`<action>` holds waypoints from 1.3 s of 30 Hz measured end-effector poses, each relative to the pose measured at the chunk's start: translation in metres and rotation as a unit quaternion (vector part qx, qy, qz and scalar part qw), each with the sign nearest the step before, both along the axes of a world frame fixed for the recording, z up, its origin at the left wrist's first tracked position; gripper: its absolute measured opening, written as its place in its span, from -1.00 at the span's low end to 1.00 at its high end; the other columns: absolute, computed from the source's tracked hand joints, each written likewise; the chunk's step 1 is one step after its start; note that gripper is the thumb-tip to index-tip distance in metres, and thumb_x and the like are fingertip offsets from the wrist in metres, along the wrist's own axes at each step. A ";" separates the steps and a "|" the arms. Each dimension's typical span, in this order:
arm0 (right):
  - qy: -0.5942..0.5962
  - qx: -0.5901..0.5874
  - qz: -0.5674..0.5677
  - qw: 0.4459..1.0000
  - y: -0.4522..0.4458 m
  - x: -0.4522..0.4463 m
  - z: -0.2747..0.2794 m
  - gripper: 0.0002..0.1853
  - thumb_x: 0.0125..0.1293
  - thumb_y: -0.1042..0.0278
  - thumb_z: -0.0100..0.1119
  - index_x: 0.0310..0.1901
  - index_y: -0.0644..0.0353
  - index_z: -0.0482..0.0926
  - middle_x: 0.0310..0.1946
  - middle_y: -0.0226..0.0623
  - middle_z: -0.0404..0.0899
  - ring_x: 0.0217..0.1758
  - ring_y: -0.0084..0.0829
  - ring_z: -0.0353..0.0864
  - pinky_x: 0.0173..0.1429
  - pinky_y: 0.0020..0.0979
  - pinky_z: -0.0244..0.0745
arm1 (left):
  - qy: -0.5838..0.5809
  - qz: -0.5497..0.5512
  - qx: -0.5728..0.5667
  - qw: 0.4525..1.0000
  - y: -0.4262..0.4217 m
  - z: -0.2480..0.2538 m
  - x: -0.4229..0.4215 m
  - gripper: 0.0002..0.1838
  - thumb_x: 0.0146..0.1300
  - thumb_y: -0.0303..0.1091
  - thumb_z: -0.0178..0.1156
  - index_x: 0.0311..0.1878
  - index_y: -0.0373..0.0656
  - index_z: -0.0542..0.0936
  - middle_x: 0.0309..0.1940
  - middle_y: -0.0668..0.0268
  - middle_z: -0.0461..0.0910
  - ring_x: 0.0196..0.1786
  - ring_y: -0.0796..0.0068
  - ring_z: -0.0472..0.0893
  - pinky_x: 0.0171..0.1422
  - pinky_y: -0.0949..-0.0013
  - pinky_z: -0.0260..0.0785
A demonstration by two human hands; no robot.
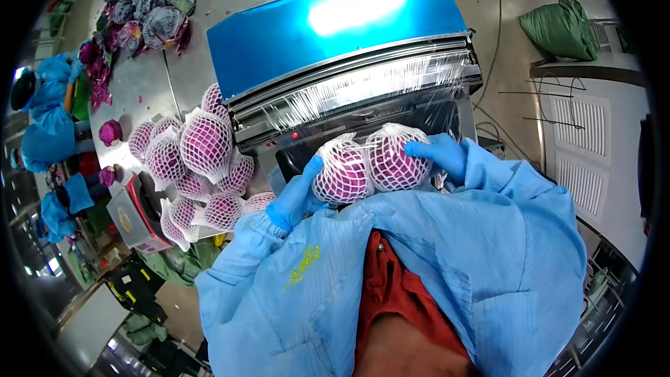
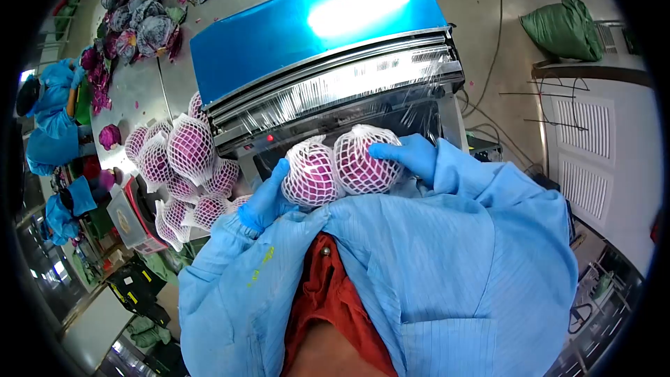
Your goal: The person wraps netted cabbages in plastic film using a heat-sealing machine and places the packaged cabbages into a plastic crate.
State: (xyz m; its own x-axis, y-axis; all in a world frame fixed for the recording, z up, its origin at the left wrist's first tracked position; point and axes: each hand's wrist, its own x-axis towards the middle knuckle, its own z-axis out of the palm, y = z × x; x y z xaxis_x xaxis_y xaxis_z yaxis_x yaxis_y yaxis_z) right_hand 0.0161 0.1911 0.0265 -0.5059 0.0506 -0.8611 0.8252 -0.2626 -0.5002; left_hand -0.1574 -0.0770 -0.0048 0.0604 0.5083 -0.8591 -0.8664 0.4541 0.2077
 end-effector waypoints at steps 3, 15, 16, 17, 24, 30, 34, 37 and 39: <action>0.140 0.062 -0.104 0.983 -0.002 0.031 0.000 -0.25 0.24 0.17 0.31 0.34 0.39 0.23 0.24 0.04 0.38 0.23 -0.26 0.45 0.34 -0.26 0.33 | 0.034 0.012 0.045 0.998 -0.014 0.018 0.004 -0.34 0.32 0.10 0.13 0.21 -0.33 0.41 -0.02 0.19 0.61 -0.07 0.41 0.62 0.09 0.34 0.47; 0.480 0.521 0.253 0.659 0.041 0.081 -0.057 -0.66 0.03 0.44 0.35 -0.09 0.12 0.65 -0.06 -0.18 0.61 0.18 -0.04 0.45 0.25 -0.12 0.36 | 0.765 -0.235 0.203 0.564 -0.062 0.022 0.018 -0.81 0.04 -0.48 0.27 -0.22 -0.25 0.62 -0.18 0.18 0.51 -0.15 0.15 0.48 -0.04 0.21 0.35; 0.480 0.490 0.234 0.689 0.038 0.076 -0.039 -0.69 0.05 0.46 0.33 -0.10 0.15 0.65 -0.10 -0.20 0.61 0.13 -0.07 0.48 0.21 -0.14 0.37 | 0.769 -0.201 0.202 0.572 -0.061 0.027 0.020 -0.85 0.06 -0.49 0.26 -0.26 -0.25 0.61 -0.21 0.19 0.52 -0.16 0.20 0.48 -0.06 0.24 0.34; 0.479 0.457 0.215 0.718 0.036 0.076 -0.016 -0.72 0.08 0.48 0.30 -0.12 0.18 0.65 -0.14 -0.22 0.62 0.09 -0.10 0.50 0.17 -0.17 0.38 | 0.771 -0.166 0.202 0.581 -0.062 0.032 0.023 -0.89 0.07 -0.50 0.24 -0.29 -0.26 0.61 -0.23 0.20 0.52 -0.16 0.25 0.48 -0.08 0.26 0.34; 0.255 0.195 -0.197 0.926 -0.005 0.059 0.033 -0.75 0.36 0.37 0.10 -0.50 0.19 0.48 -0.53 -0.52 0.41 -0.45 -0.69 0.28 -0.32 -0.55 0.23 | 0.418 0.240 0.066 0.873 -0.033 0.041 0.022 -0.92 0.28 -0.44 0.16 -0.31 -0.24 0.57 -0.48 0.37 0.51 -0.48 0.63 0.43 -0.37 0.55 0.28; 0.147 0.296 -0.243 0.912 0.010 0.083 -0.062 -0.74 0.34 0.27 0.18 -0.47 0.22 0.52 -0.58 -0.57 0.38 -0.46 -0.71 0.26 -0.39 -0.51 0.23 | 0.438 0.246 -0.051 0.863 -0.057 -0.010 0.026 -0.79 0.30 -0.33 0.23 -0.44 -0.21 0.54 -0.64 0.46 0.43 -0.59 0.68 0.37 -0.49 0.54 0.21; 0.097 0.575 0.064 0.810 0.004 0.075 -0.067 -0.64 0.41 0.09 0.04 -0.36 0.27 0.45 -0.53 -0.12 0.56 -0.51 -0.16 0.53 -0.37 -0.24 0.39 | 0.687 0.096 -0.075 0.716 -0.061 -0.061 0.028 -0.78 0.19 -0.32 0.31 -0.48 -0.20 0.54 -0.51 0.35 0.50 -0.42 0.42 0.45 -0.31 0.31 0.29; 0.105 0.638 0.224 0.729 0.002 0.057 -0.069 -0.67 0.42 0.08 -0.03 -0.37 0.17 0.45 -0.38 -0.06 0.58 -0.30 0.01 0.57 -0.26 -0.13 0.45 | 0.853 -0.075 -0.112 0.504 -0.034 -0.048 0.031 -0.81 0.06 -0.28 0.32 -0.51 -0.14 0.55 -0.35 0.23 0.53 -0.21 0.13 0.45 -0.13 0.14 0.26; 0.091 0.608 0.338 0.713 0.005 0.036 -0.081 -0.78 0.39 0.21 0.04 -0.30 0.17 0.52 -0.32 -0.13 0.56 -0.23 -0.13 0.60 -0.15 -0.23 0.48 | 0.874 -0.124 -0.126 0.453 -0.008 -0.047 0.028 -0.84 0.02 -0.25 0.31 -0.50 -0.10 0.57 -0.33 0.26 0.54 -0.22 0.15 0.45 -0.13 0.15 0.25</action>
State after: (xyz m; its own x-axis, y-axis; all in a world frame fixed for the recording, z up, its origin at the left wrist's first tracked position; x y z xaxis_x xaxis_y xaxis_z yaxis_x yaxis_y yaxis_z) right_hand 0.0524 0.1957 -0.0546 -0.8666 0.3950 -0.3049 0.4497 0.8830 -0.1343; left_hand -0.1290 -0.0852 -0.0515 -0.7963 0.5436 0.2653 0.6041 0.6932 0.3931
